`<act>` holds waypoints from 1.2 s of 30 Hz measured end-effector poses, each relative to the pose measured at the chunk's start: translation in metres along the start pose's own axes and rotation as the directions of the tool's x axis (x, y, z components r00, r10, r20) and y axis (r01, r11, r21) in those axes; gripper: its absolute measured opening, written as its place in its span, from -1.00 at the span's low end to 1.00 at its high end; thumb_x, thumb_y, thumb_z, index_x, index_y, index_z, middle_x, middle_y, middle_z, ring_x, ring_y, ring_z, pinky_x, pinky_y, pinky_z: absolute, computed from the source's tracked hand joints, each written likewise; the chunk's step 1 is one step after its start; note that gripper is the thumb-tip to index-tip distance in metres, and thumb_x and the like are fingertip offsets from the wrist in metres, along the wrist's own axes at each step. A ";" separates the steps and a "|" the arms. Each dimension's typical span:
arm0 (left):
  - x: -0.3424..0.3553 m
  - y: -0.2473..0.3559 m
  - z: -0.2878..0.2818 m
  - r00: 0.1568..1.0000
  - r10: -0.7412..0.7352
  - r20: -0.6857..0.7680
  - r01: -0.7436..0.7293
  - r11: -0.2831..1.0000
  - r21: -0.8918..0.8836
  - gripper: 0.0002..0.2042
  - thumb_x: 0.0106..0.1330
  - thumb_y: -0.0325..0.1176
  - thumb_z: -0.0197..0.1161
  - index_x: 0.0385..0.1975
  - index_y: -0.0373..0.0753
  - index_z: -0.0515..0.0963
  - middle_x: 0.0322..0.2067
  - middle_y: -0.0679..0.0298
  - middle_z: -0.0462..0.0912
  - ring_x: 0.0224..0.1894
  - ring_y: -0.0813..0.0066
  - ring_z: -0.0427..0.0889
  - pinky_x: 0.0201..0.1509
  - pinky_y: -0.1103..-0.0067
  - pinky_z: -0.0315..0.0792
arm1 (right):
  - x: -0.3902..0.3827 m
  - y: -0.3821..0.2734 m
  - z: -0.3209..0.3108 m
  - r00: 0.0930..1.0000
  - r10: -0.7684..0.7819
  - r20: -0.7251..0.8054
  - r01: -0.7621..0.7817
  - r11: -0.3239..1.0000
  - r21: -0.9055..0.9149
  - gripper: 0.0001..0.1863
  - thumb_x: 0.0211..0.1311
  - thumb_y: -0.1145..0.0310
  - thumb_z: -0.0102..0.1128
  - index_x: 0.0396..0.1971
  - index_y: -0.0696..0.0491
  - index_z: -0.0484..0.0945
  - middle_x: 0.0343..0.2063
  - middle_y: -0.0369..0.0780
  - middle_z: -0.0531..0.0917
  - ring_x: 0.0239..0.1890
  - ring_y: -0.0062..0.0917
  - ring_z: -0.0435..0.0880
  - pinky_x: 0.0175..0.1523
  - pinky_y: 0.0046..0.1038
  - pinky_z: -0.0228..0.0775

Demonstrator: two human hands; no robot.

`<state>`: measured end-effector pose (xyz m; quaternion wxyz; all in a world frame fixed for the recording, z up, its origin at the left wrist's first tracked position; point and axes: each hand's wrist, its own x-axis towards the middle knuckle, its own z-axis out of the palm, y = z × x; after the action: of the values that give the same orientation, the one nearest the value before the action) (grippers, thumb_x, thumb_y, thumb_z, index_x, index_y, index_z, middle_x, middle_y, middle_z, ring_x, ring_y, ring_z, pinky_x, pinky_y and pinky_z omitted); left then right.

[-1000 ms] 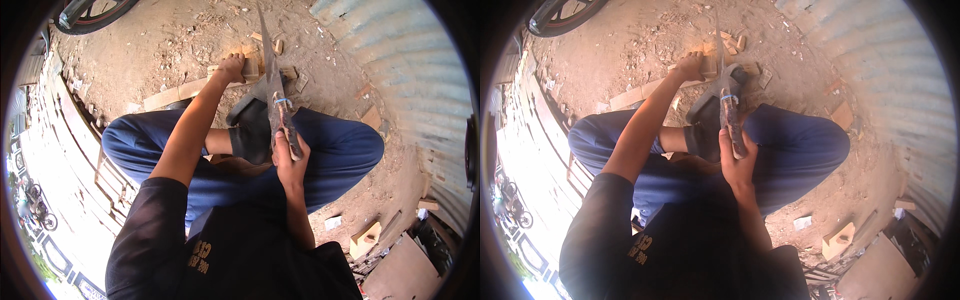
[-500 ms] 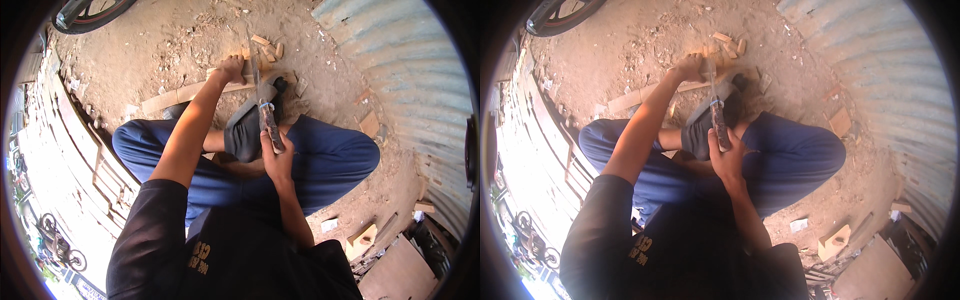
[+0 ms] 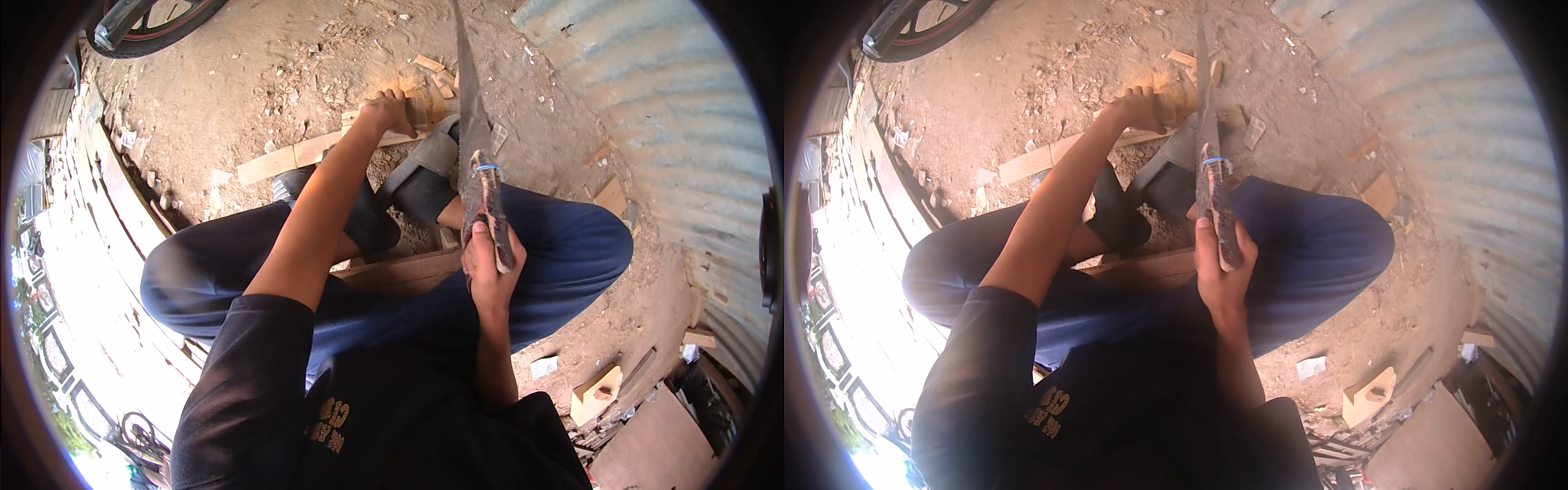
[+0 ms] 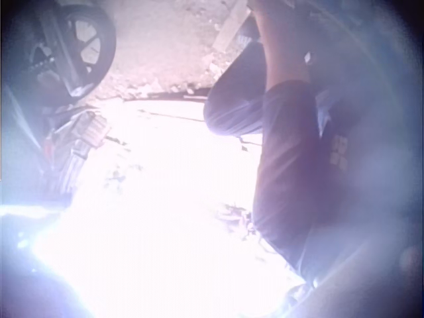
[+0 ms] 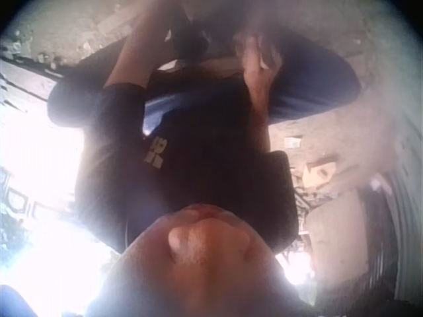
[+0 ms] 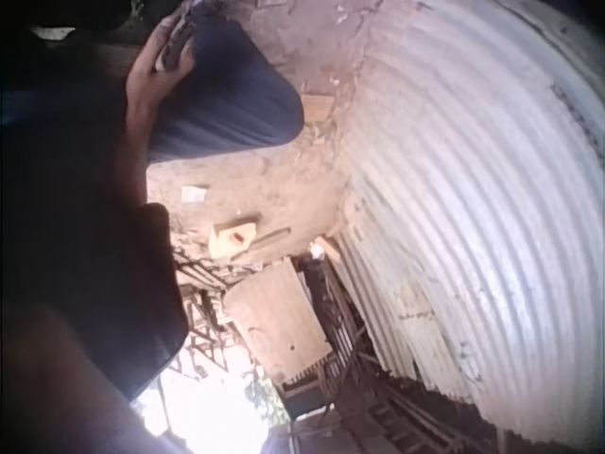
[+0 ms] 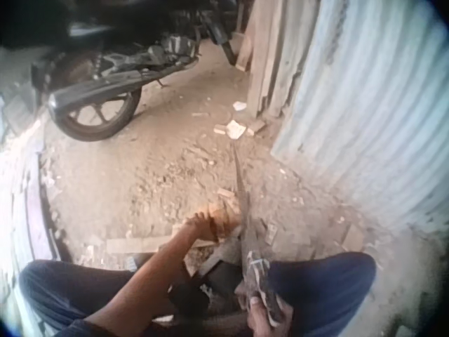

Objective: The person sits on the ground and uses a hand saw to cut a small piece of wood held between their feet. They repeatedly saw back and forth to split the wood into smaller pieces.

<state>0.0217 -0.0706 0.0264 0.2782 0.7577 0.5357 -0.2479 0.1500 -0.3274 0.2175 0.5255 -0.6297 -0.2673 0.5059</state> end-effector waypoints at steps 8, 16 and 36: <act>-0.002 -0.010 0.008 0.997 0.028 -0.074 -0.031 0.999 -0.033 0.04 -0.21 0.13 0.53 0.28 -0.28 0.18 0.22 0.08 0.34 0.29 0.11 0.32 0.24 0.05 0.32 | 0.006 0.031 0.004 0.998 0.063 0.031 -0.053 0.963 -0.262 -0.85 0.27 0.42 0.18 -0.35 0.21 0.54 -0.63 -0.31 0.48 -0.55 -0.74 0.37 -0.43 -0.55 0.25; 0.000 -0.015 0.018 0.975 0.080 -0.205 -0.078 0.997 0.020 -0.04 -0.22 0.05 0.54 0.20 -0.28 0.24 0.17 0.11 0.39 0.27 0.14 0.34 0.20 0.04 0.34 | 0.009 0.044 0.013 0.995 -0.021 0.097 0.049 0.954 -0.297 -0.85 0.27 0.43 0.15 -0.45 0.19 0.50 -0.69 -0.32 0.41 -0.63 -0.71 0.33 -0.51 -0.53 0.17; -0.008 -0.013 0.025 0.969 0.029 -0.247 -0.033 0.999 -0.013 -0.27 -0.11 -0.21 0.42 0.12 -0.29 0.29 0.10 0.06 0.43 0.20 0.10 0.40 0.17 0.13 0.37 | 0.006 0.053 0.011 0.995 -0.046 0.091 0.078 0.919 -0.387 -0.86 0.28 0.44 0.13 -0.42 0.21 0.51 -0.67 -0.35 0.41 -0.59 -0.75 0.31 -0.48 -0.55 0.18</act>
<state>0.0051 -0.0897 0.0123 0.2196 0.7885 0.5564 -0.1429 0.1312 -0.3343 0.1671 0.3941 -0.6923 -0.4033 0.4504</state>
